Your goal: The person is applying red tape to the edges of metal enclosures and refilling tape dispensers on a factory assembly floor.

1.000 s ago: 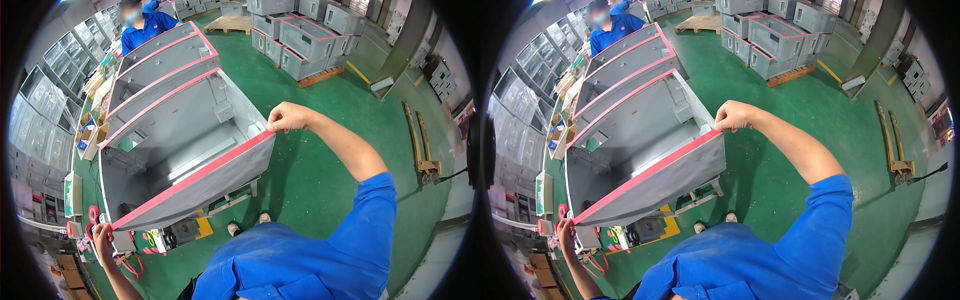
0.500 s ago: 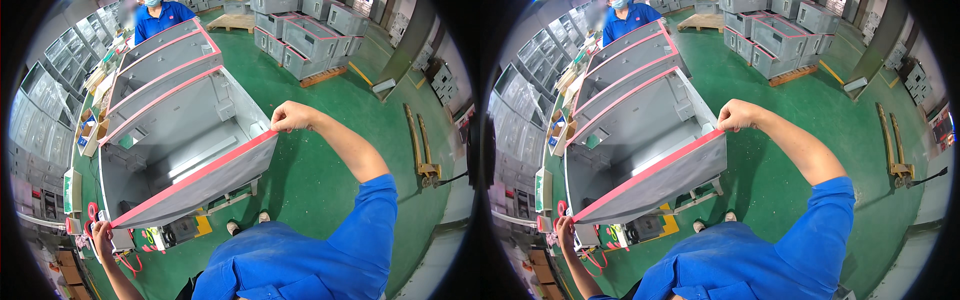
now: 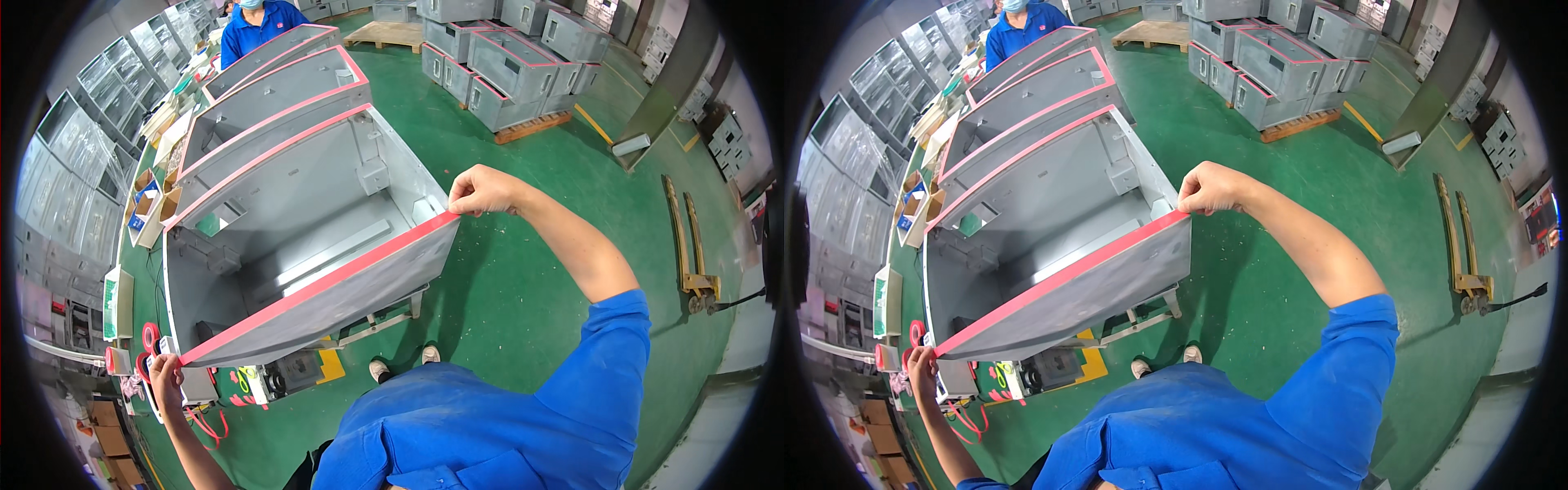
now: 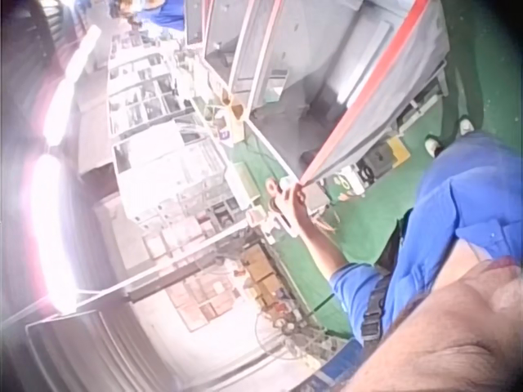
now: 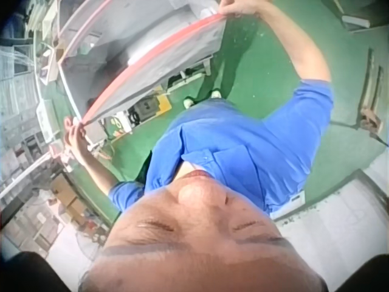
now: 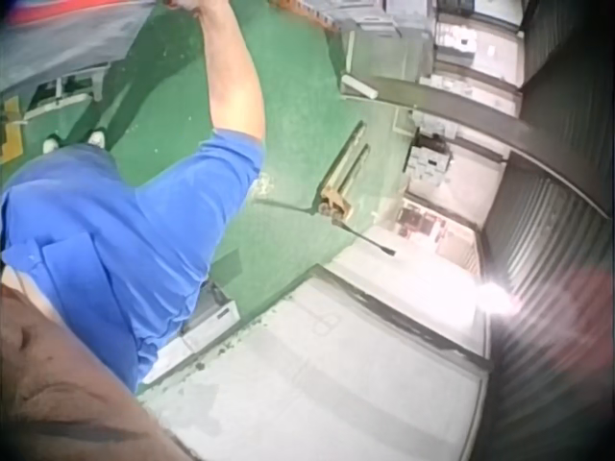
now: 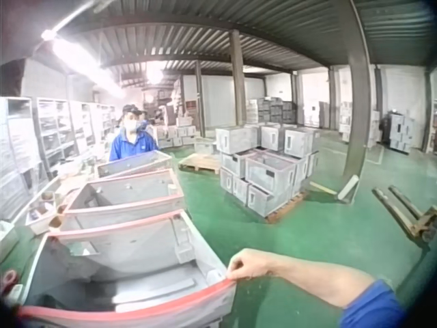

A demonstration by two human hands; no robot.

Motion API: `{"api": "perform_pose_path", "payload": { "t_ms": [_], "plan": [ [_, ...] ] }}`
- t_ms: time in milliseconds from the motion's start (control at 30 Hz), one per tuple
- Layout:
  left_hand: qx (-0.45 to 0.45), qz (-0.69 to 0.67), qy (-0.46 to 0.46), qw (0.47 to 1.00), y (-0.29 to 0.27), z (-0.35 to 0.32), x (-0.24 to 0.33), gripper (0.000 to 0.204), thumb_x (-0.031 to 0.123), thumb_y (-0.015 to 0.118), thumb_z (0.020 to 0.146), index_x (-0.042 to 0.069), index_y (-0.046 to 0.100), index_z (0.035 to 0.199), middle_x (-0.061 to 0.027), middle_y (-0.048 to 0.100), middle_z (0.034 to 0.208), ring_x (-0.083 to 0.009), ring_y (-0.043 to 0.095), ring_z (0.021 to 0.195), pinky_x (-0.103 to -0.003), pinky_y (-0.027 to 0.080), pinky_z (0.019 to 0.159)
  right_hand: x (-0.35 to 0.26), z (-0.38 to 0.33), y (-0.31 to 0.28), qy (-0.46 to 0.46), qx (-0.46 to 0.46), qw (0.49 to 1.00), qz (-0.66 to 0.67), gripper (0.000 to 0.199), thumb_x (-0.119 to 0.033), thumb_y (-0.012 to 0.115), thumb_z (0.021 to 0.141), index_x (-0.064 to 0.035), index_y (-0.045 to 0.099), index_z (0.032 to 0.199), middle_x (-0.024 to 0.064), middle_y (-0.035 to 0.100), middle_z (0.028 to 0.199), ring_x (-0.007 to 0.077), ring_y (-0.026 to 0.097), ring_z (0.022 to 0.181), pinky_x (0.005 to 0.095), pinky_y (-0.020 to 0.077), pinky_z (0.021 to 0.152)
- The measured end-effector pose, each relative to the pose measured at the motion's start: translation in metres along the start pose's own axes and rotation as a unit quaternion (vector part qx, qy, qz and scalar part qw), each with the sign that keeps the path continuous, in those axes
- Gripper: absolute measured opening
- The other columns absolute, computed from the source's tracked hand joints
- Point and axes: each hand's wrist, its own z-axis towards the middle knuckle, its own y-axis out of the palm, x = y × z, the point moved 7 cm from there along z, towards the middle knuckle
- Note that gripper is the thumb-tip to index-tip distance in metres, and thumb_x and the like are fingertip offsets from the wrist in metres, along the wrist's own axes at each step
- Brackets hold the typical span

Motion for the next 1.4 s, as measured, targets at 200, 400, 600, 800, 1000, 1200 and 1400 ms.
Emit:
{"api": "perform_pose_path", "payload": {
  "t_ms": [200,400,600,800,1000,1200,1400],
  "plan": [
    [0.013,-0.005,-0.012,1.0,-0.003,0.0,-0.004,0.01,0.01,0.058,0.079,0.005,0.052,0.072,0.0024,0.046,0.057,-0.002,0.037,0.043,-0.016,0.025,0.037,-0.001,0.0,0.0,-0.002,0.0,1.0,-0.005,0.013,-0.014,0.065,0.07,-0.0021,0.061,0.073,0.0019,0.057,0.067,0.008,0.051,0.06,0.0215,0.0418,0.053],
    [0.003,-0.001,-0.011,1.0,0.001,0.0,-0.001,0.01,0.01,0.058,0.079,0.005,0.052,0.072,0.0027,0.044,0.055,-0.0022,0.036,0.042,-0.016,0.025,0.037,0.0,0.0,0.0,-0.008,0.0,1.0,-0.004,0.013,-0.013,0.066,0.069,-0.0017,0.061,0.073,0.0028,0.057,0.068,0.0096,0.052,0.061,0.023,0.0442,0.054],
    [0.005,0.009,-0.008,1.0,-0.003,0.001,-0.004,0.009,0.011,0.057,0.08,0.005,0.052,0.076,0.0031,0.044,0.056,-0.0022,0.036,0.041,-0.015,0.025,0.036,0.001,0.0,-0.001,-0.014,0.007,1.0,0.003,0.012,-0.013,0.065,0.068,-0.0017,0.061,0.072,0.0031,0.057,0.067,0.0102,0.053,0.06,0.0231,0.0447,0.054],
    [-0.003,0.006,-0.008,1.0,-0.005,0.001,-0.007,0.008,0.011,0.057,0.08,0.006,0.052,0.076,0.0033,0.045,0.056,-0.0018,0.037,0.043,-0.015,0.026,0.037,-0.003,-0.002,0.001,-0.045,0.025,0.999,-0.017,0.013,-0.012,0.065,0.069,-0.0006,0.06,0.075,0.0038,0.057,0.068,0.01,0.053,0.06,0.023,0.0445,0.053],
    [0.017,-0.001,-0.015,1.0,0.0,0.0,-0.002,0.011,0.01,0.059,0.079,0.004,0.053,0.072,0.0023,0.045,0.056,-0.0025,0.036,0.043,-0.016,0.024,0.037,0.012,-0.013,-0.003,-0.047,0.104,0.988,0.109,0.018,-0.011,0.059,0.078,-0.0006,0.055,0.092,0.0027,0.056,0.076,0.0077,0.053,0.064,0.0199,0.044,0.055],
    [0.015,0.025,-0.014,0.999,-0.009,0.003,-0.006,0.011,0.011,0.06,0.079,0.005,0.052,0.075,0.0024,0.048,0.061,-0.0013,0.036,0.044,-0.015,0.022,0.038,0.027,-0.017,0.019,-0.036,0.17,0.967,0.187,0.02,-0.016,0.059,0.081,-0.0025,0.054,0.094,0.0011,0.056,0.079,0.0074,0.052,0.066,0.0196,0.043,0.057],
    [0.013,0.034,-0.017,0.999,-0.001,0.001,-0.002,0.011,0.012,0.061,0.078,0.005,0.053,0.076,0.0041,0.048,0.062,-0.0003,0.035,0.045,-0.014,0.022,0.038,0.033,-0.016,0.023,-0.034,0.179,0.957,0.226,0.022,-0.019,0.062,0.079,-0.0037,0.054,0.092,0.0003,0.056,0.077,0.0065,0.051,0.067,0.02,0.0422,0.057]
  ]
}}
